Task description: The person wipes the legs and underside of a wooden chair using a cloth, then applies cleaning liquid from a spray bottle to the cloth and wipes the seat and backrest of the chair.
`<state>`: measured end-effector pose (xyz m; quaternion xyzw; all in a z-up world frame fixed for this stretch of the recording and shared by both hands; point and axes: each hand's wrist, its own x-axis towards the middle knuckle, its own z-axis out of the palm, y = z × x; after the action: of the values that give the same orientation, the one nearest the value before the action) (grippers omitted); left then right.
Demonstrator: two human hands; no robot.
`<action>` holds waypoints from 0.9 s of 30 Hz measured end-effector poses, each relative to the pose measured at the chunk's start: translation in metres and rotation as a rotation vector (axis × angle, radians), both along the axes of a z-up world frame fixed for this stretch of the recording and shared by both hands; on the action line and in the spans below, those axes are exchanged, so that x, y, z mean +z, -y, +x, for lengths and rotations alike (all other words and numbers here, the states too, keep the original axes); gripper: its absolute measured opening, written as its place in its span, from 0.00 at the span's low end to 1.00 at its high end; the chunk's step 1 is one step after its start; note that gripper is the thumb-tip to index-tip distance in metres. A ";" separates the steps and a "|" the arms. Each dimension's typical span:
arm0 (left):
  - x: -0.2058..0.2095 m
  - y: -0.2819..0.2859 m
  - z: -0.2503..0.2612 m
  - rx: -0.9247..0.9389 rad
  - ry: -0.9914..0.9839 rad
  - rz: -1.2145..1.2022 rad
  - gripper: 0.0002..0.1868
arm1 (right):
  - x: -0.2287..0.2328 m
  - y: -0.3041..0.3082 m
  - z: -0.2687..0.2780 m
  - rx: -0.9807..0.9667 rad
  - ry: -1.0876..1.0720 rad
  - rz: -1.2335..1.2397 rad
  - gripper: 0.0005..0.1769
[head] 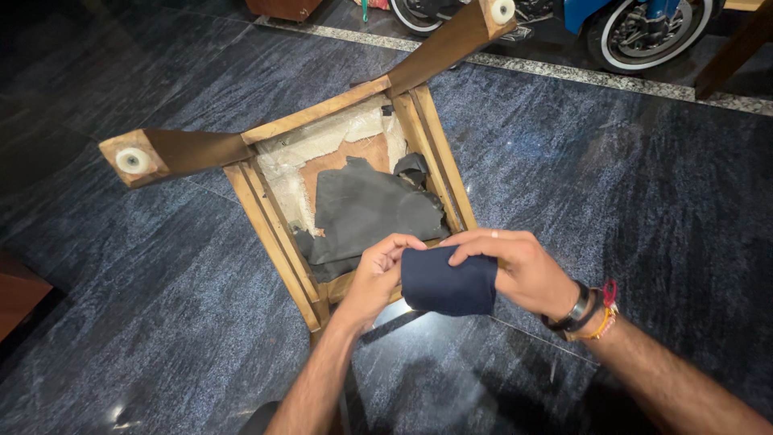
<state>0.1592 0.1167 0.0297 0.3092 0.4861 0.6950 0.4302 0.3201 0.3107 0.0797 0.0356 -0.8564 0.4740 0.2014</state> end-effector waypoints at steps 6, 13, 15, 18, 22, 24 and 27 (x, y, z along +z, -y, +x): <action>0.014 -0.006 0.007 0.028 0.356 -0.082 0.23 | -0.029 -0.016 -0.009 0.021 0.147 -0.478 0.12; -0.007 -0.006 0.023 0.038 0.157 -0.087 0.22 | -0.037 0.000 0.005 -0.033 0.213 -0.792 0.23; -0.009 -0.009 0.024 0.076 0.162 -0.070 0.19 | -0.039 0.001 0.014 0.019 0.235 -1.129 0.29; -0.010 -0.012 0.026 0.139 0.152 -0.042 0.17 | -0.054 0.011 0.022 0.108 0.247 -1.069 0.27; -0.019 -0.016 0.031 0.145 -0.060 -0.076 0.17 | -0.077 0.019 0.029 -0.114 0.356 -0.766 0.25; -0.024 -0.015 0.030 0.166 -0.192 -0.128 0.18 | -0.084 0.013 0.028 -0.192 0.428 -0.710 0.23; -0.026 -0.010 0.022 0.256 -0.294 -0.172 0.18 | -0.074 0.000 0.035 -0.381 0.351 -0.865 0.21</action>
<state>0.1808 0.1268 0.0038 0.3051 0.6367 0.6471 0.2875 0.3548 0.3109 0.0061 -0.2883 -0.5937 0.7393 0.1338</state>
